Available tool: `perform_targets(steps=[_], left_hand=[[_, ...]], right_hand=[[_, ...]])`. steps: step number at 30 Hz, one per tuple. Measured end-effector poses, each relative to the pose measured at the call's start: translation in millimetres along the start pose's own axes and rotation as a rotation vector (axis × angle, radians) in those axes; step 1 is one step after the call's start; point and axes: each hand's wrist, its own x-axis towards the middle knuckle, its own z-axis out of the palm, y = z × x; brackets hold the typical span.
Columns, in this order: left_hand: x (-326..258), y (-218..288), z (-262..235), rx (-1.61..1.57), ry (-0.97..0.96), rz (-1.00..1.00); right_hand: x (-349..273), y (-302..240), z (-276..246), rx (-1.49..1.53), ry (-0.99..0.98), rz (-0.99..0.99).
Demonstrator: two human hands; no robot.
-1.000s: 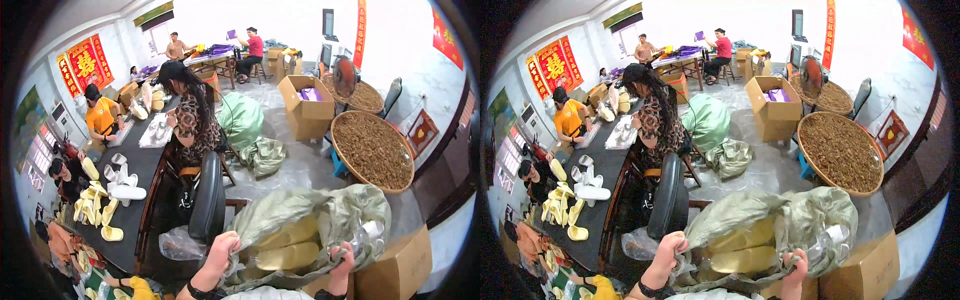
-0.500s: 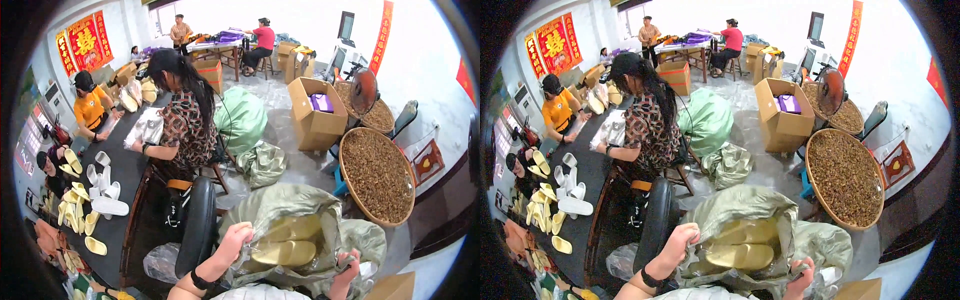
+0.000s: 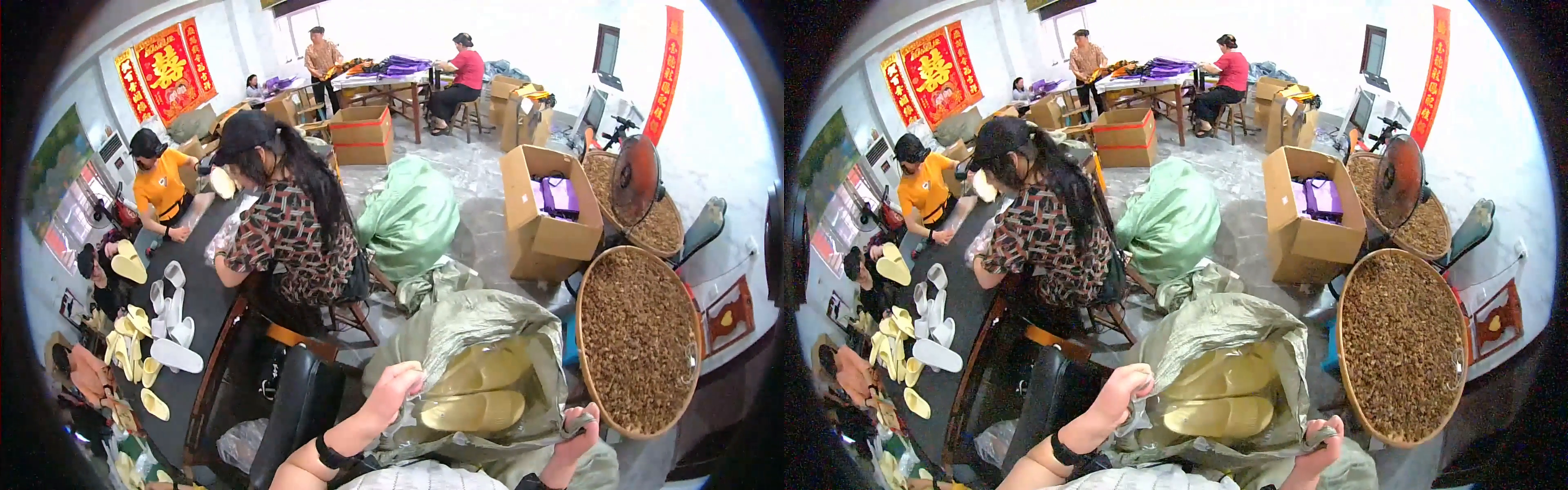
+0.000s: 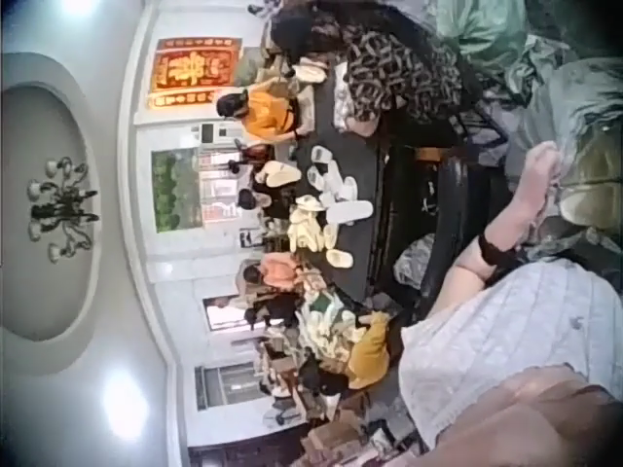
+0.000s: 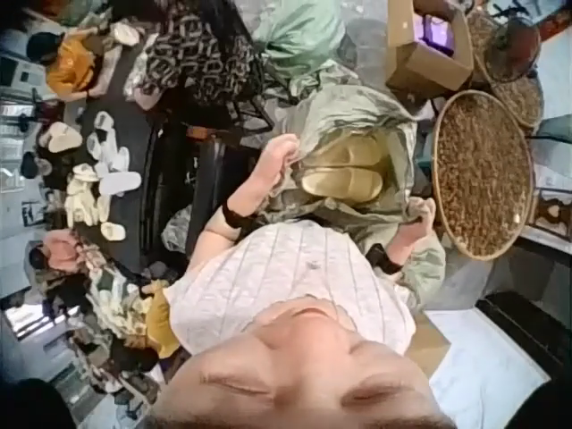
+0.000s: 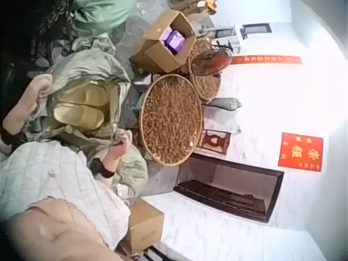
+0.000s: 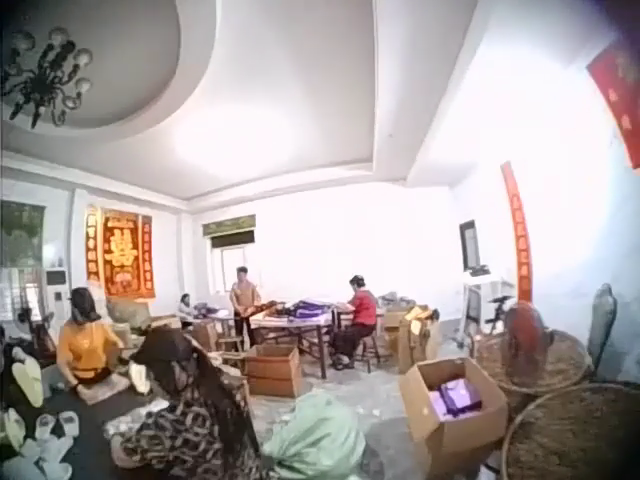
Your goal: Packing yellow slippers into plastic bags and cardboard boxes in a factory setting.
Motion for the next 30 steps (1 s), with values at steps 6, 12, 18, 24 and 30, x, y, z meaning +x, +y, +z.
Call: perform_targets(steps=[6,12,18,24,30], left_hand=[[84.0,24.5,49.2,0.044,0.032,-0.016],[191.2,17.0,62.0,0.016,-0.037,-0.056],[312.8,13.3,74.8,-0.060,-0.111,-0.060],[458.9,20.8,144.4,-0.189,-0.189,0.037],[602.2,-5.7,225.9,0.021,-0.173,0.196]], right_hand=[[86.4,-11.2,-6.4,-0.086,-0.111,-0.022],[155.7,-5.2,14.7,-0.064,-0.108,-0.049],[218.0,0.8,49.9,-0.101,-0.005,-0.115],[300.1,3.6,39.4,-0.120,0.231,-0.217],[392.3,20.3,30.6,-0.004,0.249,-0.222]])
